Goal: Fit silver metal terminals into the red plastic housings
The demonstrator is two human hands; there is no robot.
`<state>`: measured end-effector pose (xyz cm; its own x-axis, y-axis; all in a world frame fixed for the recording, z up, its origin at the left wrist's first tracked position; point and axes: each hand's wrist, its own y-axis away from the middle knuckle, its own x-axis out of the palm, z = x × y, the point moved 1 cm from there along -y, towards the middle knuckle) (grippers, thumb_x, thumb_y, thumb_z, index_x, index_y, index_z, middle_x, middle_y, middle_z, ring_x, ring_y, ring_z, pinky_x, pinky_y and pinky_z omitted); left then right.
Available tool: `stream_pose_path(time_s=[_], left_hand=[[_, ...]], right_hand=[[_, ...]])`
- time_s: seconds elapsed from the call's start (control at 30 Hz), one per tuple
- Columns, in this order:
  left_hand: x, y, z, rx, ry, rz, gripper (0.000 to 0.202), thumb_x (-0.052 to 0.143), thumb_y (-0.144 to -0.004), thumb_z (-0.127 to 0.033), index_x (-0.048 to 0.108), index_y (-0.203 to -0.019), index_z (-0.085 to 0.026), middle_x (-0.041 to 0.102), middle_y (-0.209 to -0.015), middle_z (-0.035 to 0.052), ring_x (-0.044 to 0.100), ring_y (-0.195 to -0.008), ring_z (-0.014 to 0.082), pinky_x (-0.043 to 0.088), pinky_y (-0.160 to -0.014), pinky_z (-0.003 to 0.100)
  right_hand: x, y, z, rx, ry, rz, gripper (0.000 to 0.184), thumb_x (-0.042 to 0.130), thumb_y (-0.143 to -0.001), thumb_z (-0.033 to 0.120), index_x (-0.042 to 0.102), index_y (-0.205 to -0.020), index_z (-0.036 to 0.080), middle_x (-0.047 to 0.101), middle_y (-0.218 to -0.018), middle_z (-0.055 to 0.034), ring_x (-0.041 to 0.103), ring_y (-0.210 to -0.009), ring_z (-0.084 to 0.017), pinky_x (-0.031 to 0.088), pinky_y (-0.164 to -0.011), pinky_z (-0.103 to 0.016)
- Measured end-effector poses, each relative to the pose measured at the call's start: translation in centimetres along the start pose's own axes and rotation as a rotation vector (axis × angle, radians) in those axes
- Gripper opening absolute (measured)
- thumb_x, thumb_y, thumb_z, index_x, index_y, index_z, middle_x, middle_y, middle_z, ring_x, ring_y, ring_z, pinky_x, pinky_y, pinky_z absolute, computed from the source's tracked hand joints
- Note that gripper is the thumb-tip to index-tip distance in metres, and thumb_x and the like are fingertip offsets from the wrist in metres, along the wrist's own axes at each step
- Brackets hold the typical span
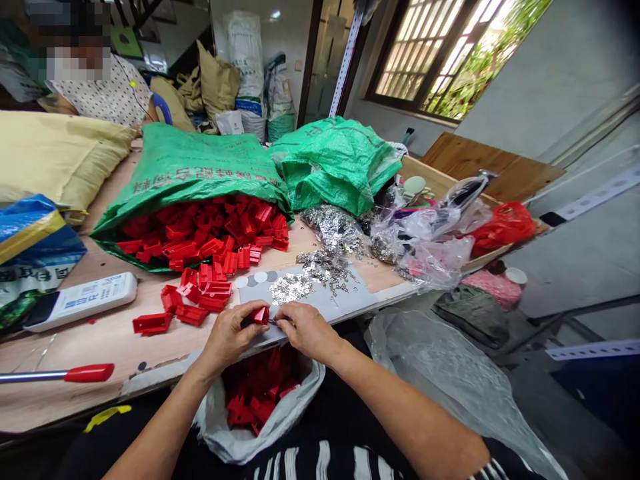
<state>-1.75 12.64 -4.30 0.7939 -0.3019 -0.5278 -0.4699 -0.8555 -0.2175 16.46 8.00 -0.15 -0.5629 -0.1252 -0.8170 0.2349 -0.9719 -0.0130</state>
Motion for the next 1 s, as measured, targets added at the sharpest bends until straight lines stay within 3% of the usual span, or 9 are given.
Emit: stream_pose_path(time_s=[0.13,0.23,0.4,0.6,0.77,1.0], left_hand=[[-0.2,0.2,0.1,-0.045,0.097,0.032,0.030,0.068,-0.074,-0.027,0.065,-0.104,-0.024,0.071,-0.095,0.0010,0.064,-0.086,0.0189,0.047,-0.080,0.029],[-0.3,0.2,-0.4,-0.091,0.245,0.010,0.028,0.071,-0.071,-0.026,0.065,-0.098,-0.022,0.068,-0.090,0.0011,0.062,-0.083,0.0177,0.046,-0.077,0.028],[-0.1,0.4,-3.0,-0.244,0.851,-0.099,0.025,0.074,-0.071,-0.024,0.061,-0.092,-0.020,0.065,-0.092,0.0004,0.061,-0.084,0.0139,0.046,-0.076,0.023],[1.4,1.9,-5.3,-0.535,1.516,0.000,0.011,0.065,-0.080,-0.021,0.059,-0.073,-0.015,0.069,-0.082,0.0042,0.065,-0.080,0.0157,0.051,-0.084,0.032],[2.2,3.3,-6.0,-0.681,1.685,-0.148,0.014,0.052,-0.087,-0.012,0.064,-0.081,-0.011,0.072,-0.083,0.0083,0.068,-0.078,0.0168,0.055,-0.080,0.032],[1.7,4.7,-7.5,-0.795,1.714,-0.258,0.027,0.042,-0.093,-0.013,0.067,-0.081,-0.008,0.074,-0.081,0.0109,0.070,-0.074,0.0177,0.058,-0.076,0.033]], right_hand=[[-0.3,0.5,-0.4,-0.059,-0.074,0.027,0.019,0.050,-0.088,0.014,0.064,-0.099,0.020,0.065,-0.095,-0.0054,0.058,-0.090,-0.017,0.043,-0.080,-0.028],[-0.4,1.5,-0.8,-0.118,-0.160,-0.040,0.021,0.044,-0.092,0.016,0.058,-0.107,0.020,0.061,-0.101,-0.0061,0.056,-0.094,-0.017,0.042,-0.084,-0.028],[-1.2,2.7,-0.4,-0.083,-0.314,-0.043,0.016,0.036,-0.096,0.020,0.046,-0.110,0.019,0.060,-0.088,-0.0018,0.055,-0.079,-0.013,0.041,-0.076,-0.026],[-2.2,3.1,1.6,-0.086,-0.302,0.076,0.033,0.037,-0.097,0.023,0.038,-0.130,0.024,0.057,-0.067,0.0051,0.054,-0.064,-0.012,0.039,-0.069,-0.023],[-1.7,3.4,2.5,-0.103,-0.279,0.100,0.031,0.041,-0.096,0.026,0.046,-0.126,0.025,0.055,-0.065,0.0047,0.053,-0.061,-0.012,0.038,-0.063,-0.022],[-1.2,3.9,2.9,-0.161,-0.382,0.125,0.029,0.040,-0.096,0.027,0.049,-0.123,0.022,0.054,-0.063,0.0049,0.052,-0.059,-0.011,0.039,-0.063,-0.021]])
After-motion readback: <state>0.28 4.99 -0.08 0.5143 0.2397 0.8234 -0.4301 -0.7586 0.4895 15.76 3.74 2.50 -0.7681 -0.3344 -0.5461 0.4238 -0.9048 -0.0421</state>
